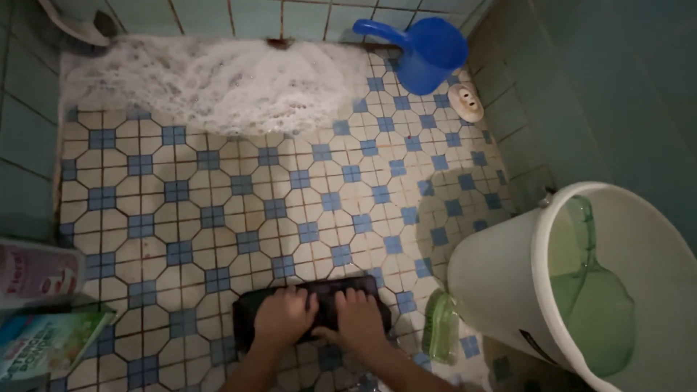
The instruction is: The person scrubs a black doormat with a green sponge, then rinses it by repeatedly scooping water from a white bucket with a green scoop and pouring it over the mat. The person flips the mat to clean both sides and wrings it out at the end.
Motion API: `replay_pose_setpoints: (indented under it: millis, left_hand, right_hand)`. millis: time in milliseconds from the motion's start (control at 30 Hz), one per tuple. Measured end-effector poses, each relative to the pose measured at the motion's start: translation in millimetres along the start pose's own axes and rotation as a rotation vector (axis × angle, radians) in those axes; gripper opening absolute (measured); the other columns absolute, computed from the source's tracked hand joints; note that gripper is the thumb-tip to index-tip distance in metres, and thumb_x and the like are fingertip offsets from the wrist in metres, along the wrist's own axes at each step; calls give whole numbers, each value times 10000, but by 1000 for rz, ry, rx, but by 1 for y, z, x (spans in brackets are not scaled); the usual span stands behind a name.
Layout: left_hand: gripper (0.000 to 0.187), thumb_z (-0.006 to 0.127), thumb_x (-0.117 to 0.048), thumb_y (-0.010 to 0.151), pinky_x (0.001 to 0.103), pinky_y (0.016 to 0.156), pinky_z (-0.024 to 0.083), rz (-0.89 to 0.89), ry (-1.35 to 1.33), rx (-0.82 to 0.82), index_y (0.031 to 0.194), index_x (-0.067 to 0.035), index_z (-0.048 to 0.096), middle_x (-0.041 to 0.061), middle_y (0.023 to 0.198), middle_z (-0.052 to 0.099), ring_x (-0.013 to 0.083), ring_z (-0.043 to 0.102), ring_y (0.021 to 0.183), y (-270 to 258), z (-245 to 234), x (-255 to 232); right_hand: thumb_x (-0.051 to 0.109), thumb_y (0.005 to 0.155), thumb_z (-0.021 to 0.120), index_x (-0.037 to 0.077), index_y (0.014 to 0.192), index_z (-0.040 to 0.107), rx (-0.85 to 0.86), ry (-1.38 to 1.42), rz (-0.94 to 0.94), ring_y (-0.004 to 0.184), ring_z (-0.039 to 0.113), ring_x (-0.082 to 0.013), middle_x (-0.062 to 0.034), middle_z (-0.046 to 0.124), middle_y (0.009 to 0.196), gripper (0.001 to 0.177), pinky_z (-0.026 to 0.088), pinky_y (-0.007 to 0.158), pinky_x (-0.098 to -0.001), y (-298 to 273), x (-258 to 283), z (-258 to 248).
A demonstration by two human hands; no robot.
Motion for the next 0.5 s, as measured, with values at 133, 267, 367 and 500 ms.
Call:
replay_pose_setpoints:
  millis: [133,267,367,500]
  left_hand:
    - [367,572,-356,918,476,610,570,-7,-83,-31,731,-65,695,154,723,678,353,676,683,8,2,7]
    - [432,506,-385,950,520,643,553,-91,-107,66,727,-84,721,164,714,690,381,662,657,8,14,17]
    - [455,464,-393,981,513,622,557,-113,-103,155,755,-82,708,160,696,676,378,661,632,13,10,15]
    - [520,448,-507,1036,452,781,580,-226,-43,286,907,-80,715,153,881,711,330,701,831,1,-3,17]
  right_hand:
    - [747,721,757,-3,1004,623,-165,-16,-80,918,611,-368,-186,650,969,812,483,785,-507,14,-8,-6]
    - [778,688,770,48,896,694,-250,35,-253,717,670,-326,-150,681,771,763,529,657,-455,22,-3,-18]
    - [790,683,754,85,835,722,-233,38,-294,648,682,-320,-134,688,712,722,535,606,-439,37,-4,-26]
    - [815,700,691,120,806,742,-21,8,-231,662,693,-331,-141,701,711,704,549,640,-449,58,-13,-13]
Point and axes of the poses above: each hand's wrist, its own y-axis towards the middle knuckle, its own z-axis out of the palm, x = y × z, the point moved 10 cm from there along y, towards the middle knuckle
